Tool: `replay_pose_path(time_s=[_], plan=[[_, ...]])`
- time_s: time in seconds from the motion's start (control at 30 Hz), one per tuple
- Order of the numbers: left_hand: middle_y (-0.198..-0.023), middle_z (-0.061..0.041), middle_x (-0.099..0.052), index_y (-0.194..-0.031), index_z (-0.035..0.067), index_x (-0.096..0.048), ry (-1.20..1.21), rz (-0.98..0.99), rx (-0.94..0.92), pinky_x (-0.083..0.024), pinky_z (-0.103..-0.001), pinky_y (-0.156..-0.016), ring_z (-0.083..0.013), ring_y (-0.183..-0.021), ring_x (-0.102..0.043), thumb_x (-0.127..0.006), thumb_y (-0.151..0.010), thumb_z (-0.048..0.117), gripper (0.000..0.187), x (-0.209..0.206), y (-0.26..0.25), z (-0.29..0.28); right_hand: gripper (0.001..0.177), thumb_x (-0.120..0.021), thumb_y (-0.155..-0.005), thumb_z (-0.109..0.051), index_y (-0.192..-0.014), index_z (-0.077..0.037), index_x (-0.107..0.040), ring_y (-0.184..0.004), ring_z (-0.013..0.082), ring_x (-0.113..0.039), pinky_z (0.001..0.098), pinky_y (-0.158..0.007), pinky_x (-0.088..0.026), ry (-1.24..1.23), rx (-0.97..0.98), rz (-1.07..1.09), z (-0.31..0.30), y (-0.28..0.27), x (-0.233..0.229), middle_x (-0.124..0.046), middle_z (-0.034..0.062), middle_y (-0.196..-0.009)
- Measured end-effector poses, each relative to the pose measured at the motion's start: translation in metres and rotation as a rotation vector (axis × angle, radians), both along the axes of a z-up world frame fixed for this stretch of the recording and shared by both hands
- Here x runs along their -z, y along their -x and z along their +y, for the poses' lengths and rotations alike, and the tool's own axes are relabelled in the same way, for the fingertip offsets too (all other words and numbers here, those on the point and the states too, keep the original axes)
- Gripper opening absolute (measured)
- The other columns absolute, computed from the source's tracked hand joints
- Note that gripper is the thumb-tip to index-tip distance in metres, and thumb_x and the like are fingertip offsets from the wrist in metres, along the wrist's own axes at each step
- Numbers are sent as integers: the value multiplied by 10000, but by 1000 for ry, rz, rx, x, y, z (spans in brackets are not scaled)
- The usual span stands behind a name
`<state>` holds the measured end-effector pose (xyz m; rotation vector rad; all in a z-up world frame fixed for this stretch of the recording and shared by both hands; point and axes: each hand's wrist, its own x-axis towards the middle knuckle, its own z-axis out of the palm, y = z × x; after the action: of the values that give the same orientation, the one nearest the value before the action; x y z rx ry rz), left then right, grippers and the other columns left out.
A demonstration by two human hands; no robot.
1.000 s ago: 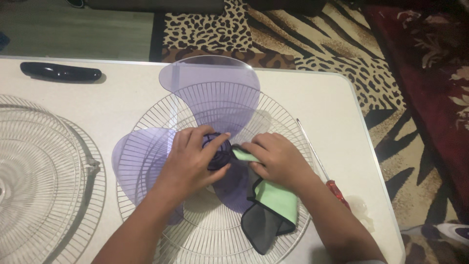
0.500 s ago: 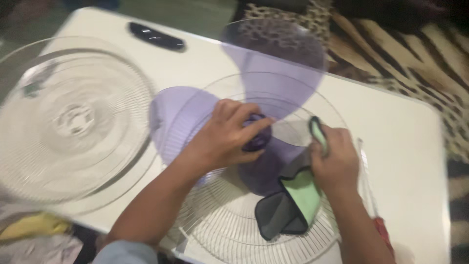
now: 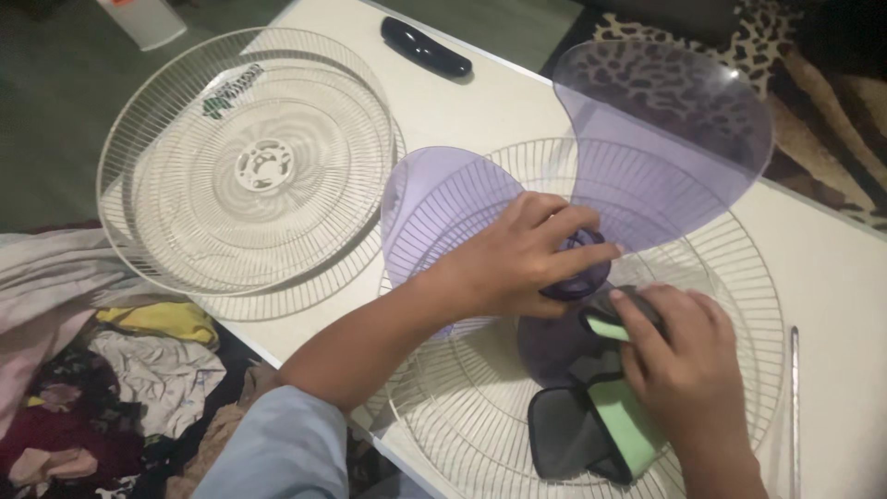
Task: The person wipes the blades and central hub of a purple fan blade assembly with a two-sided cloth. The fan blade is placed on a white table next to a fan cage. The person rotates the blade to clean different sections.
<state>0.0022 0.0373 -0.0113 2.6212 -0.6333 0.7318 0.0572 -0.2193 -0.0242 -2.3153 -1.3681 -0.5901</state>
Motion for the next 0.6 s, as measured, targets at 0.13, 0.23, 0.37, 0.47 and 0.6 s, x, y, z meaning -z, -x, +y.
replay_pose_path(time_s=[0.13,0.23,0.37,0.47,0.6], plan=[[-1390,-113,-490,-1393,205,-588,-6,49,-7,-442,-541,-1120,-357,-1302,-478,-912,-688,348,789,-3,-2,3,491,-739,-796,-74,-1283,-135,-711,-1163,297,-626,480,-1047,-475,-18,148,85,-4,-5,9,-648,80,-1229],[-1375,-117,-496,-1382,206,-591,-2,18,-30,-438,-542,-1130,-359,-1304,-484,-912,-691,354,776,-13,-2,9,464,-732,-859,-71,-1316,-137,-703,-1165,287,-616,462,-1057,-460,-55,314,23,-12,-14,15,-655,72,-1253],[-1363,-111,-516,-1368,191,-608,11,-2,-55,-452,-504,-1110,-347,-1272,-486,-910,-715,332,733,-20,3,14,484,-710,-846,-4,-1317,-116,-711,-1143,289,-612,450,-1074,-458,-112,399,-92,-10,-13,16,-663,96,-1266],[-1352,-112,-523,-1353,167,-630,16,-26,-51,-460,-483,-1085,-337,-1254,-488,-901,-725,297,696,-23,6,13,552,-680,-690,55,-1230,-57,-708,-1155,332,-643,519,-1055,-472,-121,228,-114,0,-7,5,-662,126,-1211],[-1354,-102,-531,-1355,146,-650,18,-33,-18,-467,-468,-1069,-321,-1255,-492,-886,-716,239,687,-22,12,5,548,-720,-677,7,-1218,-70,-692,-1134,352,-644,490,-930,-506,-86,-122,-40,14,3,-6,-640,141,-1187]])
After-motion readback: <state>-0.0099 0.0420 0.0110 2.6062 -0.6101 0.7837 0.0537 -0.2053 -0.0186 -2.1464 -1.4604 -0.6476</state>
